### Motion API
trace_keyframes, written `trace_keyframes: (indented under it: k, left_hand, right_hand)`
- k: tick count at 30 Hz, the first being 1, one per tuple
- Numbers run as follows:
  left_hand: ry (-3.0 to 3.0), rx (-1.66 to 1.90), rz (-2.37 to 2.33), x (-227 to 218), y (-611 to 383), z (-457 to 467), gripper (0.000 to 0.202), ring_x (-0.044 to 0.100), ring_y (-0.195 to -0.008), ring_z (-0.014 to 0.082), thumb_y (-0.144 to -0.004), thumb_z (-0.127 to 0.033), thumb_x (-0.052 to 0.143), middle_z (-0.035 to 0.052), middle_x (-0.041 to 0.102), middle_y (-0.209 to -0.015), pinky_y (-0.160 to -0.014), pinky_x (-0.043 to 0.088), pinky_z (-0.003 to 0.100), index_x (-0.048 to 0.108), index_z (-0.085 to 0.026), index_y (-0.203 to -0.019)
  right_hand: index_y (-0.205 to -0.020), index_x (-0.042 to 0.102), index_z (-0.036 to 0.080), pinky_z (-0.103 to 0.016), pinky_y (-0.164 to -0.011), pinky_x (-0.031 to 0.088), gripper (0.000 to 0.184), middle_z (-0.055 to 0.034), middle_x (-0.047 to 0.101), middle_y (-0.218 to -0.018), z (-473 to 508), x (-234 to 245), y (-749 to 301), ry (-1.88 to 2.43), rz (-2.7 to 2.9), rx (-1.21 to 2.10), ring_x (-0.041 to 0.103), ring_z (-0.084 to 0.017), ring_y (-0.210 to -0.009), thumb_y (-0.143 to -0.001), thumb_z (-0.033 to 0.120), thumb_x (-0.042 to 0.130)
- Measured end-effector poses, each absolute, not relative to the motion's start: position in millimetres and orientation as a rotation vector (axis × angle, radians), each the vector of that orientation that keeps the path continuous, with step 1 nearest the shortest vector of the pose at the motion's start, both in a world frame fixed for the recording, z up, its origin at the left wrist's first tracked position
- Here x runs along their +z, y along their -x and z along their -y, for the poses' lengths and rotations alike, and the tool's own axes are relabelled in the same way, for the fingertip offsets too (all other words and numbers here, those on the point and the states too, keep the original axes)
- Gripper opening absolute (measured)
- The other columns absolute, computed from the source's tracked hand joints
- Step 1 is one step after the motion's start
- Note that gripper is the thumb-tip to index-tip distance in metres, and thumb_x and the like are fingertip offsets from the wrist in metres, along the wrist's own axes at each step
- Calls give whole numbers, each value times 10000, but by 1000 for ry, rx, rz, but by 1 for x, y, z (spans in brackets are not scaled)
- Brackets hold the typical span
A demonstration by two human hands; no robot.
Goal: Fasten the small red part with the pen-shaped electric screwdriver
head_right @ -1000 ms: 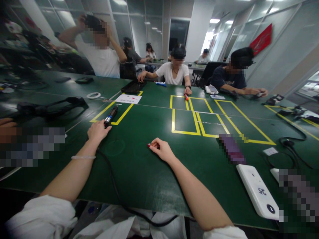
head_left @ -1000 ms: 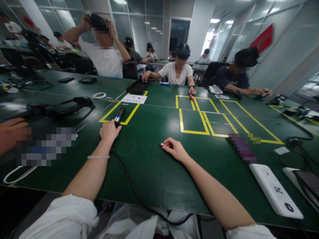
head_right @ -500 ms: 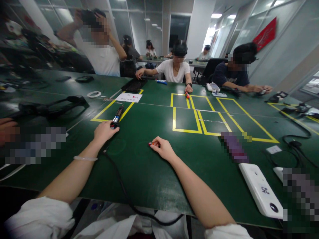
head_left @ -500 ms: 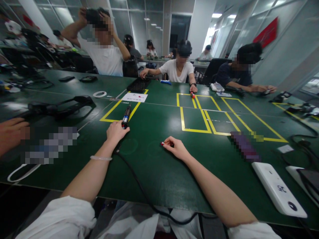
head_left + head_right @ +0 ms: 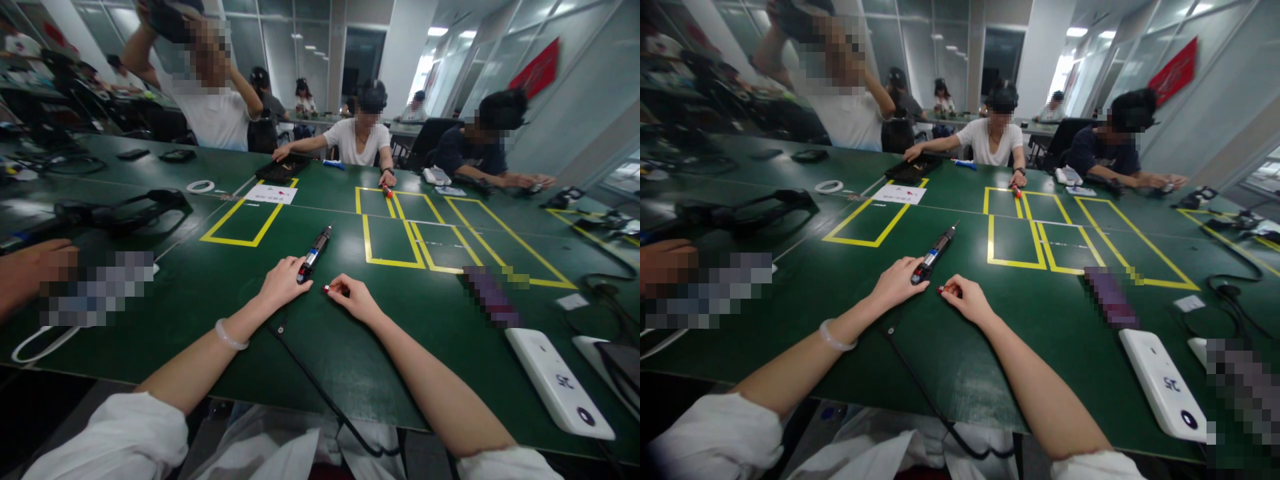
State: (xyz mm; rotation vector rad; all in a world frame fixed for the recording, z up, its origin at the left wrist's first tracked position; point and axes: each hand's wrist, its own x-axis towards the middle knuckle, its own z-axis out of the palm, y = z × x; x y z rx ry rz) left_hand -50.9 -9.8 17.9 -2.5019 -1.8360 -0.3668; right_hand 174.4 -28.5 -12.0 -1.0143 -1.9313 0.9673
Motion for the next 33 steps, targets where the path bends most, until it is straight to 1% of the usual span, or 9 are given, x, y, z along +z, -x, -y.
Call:
trace_keyframes:
  k: [4, 10, 15, 18, 21, 25, 29, 31, 33]
  left_hand:
    - [2644, -386, 1724, 18, 38, 20, 628, 529, -1109, 260, -818, -455, 590, 105, 550, -1242, -858, 481, 348, 421, -223, -1377]
    - [2766, -432, 1639, 16, 36, 23, 646, 534, -1115, 266, -796, -439, 606, 101, 543, -1253, -869, 488, 358, 413, -239, -1379]
    - [2833, -415, 1574, 16, 34, 24, 652, 527, -1131, 265, -800, -453, 598, 101, 532, -1270, -863, 495, 352, 412, -234, -1385]
    - [2864, -407, 1536, 17, 32, 26, 652, 513, -1148, 262, -811, -453, 589, 99, 522, -1283, -866, 497, 352, 401, -241, -1398]
    - [2882, -404, 1505, 19, 31, 28, 660, 502, -1155, 257, -813, -446, 591, 94, 513, -1293, -866, 497, 351, 388, -251, -1410]
    - [2882, -381, 1506, 19, 30, 30, 660, 502, -1146, 256, -821, -450, 586, 92, 509, -1292, -849, 499, 347, 376, -274, -1421]
    - [2862, -404, 1507, 19, 29, 31, 657, 510, -1131, 258, -833, -485, 572, 92, 507, -1285, -842, 500, 355, 371, -278, -1422]
    - [2839, -411, 1529, 19, 27, 33, 651, 514, -1122, 261, -837, -505, 566, 96, 510, -1275, -836, 499, 358, 376, -278, -1417]
    - [2808, -409, 1566, 19, 24, 35, 634, 516, -1114, 260, -845, -509, 556, 97, 515, -1259, -837, 495, 358, 380, -287, -1413]
  right_hand:
    - [-899, 579, 178, -245, -668, 464, 136, 3, 613, -760, 29, -12, -174, 1007, 1944, 929, 561, -121, -662, -848, 299, 617]
    - [-877, 566, 186, -247, -658, 467, 116, 7, 615, -743, 28, -12, -174, 1051, 1974, 890, 571, -126, -652, -843, 283, 619]
    - [-859, 560, 192, -248, -649, 444, 110, 4, 612, -731, 26, -15, -172, 1084, 2057, 788, 557, -131, -645, -831, 265, 637]
    - [-820, 543, 199, -251, -655, 425, 141, 14, 592, -700, 26, -16, -170, 1108, 2093, 712, 545, -141, -659, -802, 258, 669]
    - [-845, 520, 205, -242, -627, 408, 172, 37, 556, -663, 27, -14, -169, 1125, 2086, 722, 519, -135, -625, -785, 243, 677]
    - [-849, 518, 205, -231, -615, 404, 133, 44, 538, -652, 30, -11, -168, 1079, 2096, 786, 509, -126, -604, -801, 221, 641]
    - [-846, 549, 193, -239, -669, 440, 27, 5, 611, -752, 31, -11, -169, 998, 2077, 830, 560, -131, -663, -855, 217, 558]
    - [-857, 560, 192, -243, -688, 445, 54, -6, 633, -794, 31, -11, -170, 982, 2076, 816, 576, -135, -692, -875, 198, 510]
    - [-852, 561, 195, -246, -702, 444, 65, -5, 638, -799, 32, -11, -170, 984, 2085, 796, 582, -140, -708, -877, 191, 501]
